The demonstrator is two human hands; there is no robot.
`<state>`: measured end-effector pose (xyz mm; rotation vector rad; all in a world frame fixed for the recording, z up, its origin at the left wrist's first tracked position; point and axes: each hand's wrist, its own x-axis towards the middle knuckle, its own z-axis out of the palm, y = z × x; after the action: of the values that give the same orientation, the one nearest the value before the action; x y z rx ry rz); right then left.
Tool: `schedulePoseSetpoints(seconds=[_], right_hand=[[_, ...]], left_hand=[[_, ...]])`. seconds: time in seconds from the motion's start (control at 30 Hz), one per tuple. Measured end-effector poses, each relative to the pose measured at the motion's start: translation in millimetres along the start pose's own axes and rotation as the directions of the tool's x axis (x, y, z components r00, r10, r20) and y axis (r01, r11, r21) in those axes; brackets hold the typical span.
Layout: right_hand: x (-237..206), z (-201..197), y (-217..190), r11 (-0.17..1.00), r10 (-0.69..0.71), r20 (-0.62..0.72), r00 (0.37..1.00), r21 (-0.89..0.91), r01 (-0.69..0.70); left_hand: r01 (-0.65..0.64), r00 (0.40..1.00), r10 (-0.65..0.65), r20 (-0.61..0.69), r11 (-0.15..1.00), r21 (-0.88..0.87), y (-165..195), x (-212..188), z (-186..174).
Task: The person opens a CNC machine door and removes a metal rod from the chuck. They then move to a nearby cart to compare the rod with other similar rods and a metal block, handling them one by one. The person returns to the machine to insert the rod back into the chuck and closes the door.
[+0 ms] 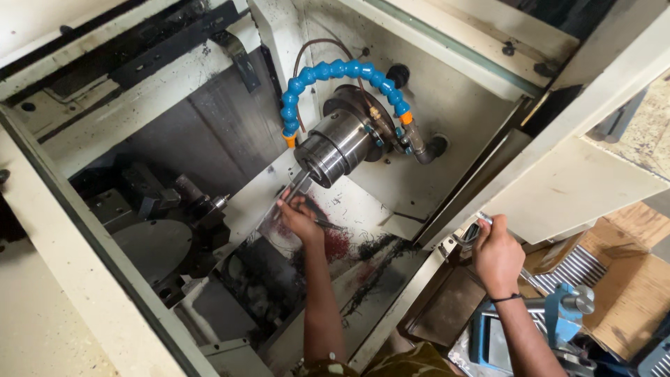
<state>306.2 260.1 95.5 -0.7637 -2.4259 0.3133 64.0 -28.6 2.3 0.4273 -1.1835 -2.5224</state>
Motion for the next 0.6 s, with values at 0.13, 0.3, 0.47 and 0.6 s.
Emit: schedulePoseSetpoints(seconds=[0.13, 0.3, 0.47, 0.6], right_hand=[[-4.4, 3.7, 1.5, 1.0, 0.001, 0.003, 1.0, -0.02, -0.001], [1.8, 3.9, 4.4, 1.0, 0.01, 0.011, 1.0, -0.008, -0.01], [3.7, 3.2, 4.9, 1.0, 0.002, 0.019, 1.0, 0.005, -0.002], [3.2, 4.1, 5.8, 1.0, 0.009, 0.023, 1.0, -0.006, -0.009]], left_hand=[[-0.034, 0.996, 0.025, 0.082, 0.994, 0.108, -3.8, 4.9, 19.6], [0.008, 0.985, -0.052, 0.165, 0.966, 0.259, -24.2, 34.8, 42.1], [-0.028, 0.998, -0.021, 0.063, 0.729, 0.684, -25.2, 36.6, 30.1], [-0.275, 0.941, 0.329, -0.077, 0.877, 0.394, -20.4, 12.9, 13.9]])
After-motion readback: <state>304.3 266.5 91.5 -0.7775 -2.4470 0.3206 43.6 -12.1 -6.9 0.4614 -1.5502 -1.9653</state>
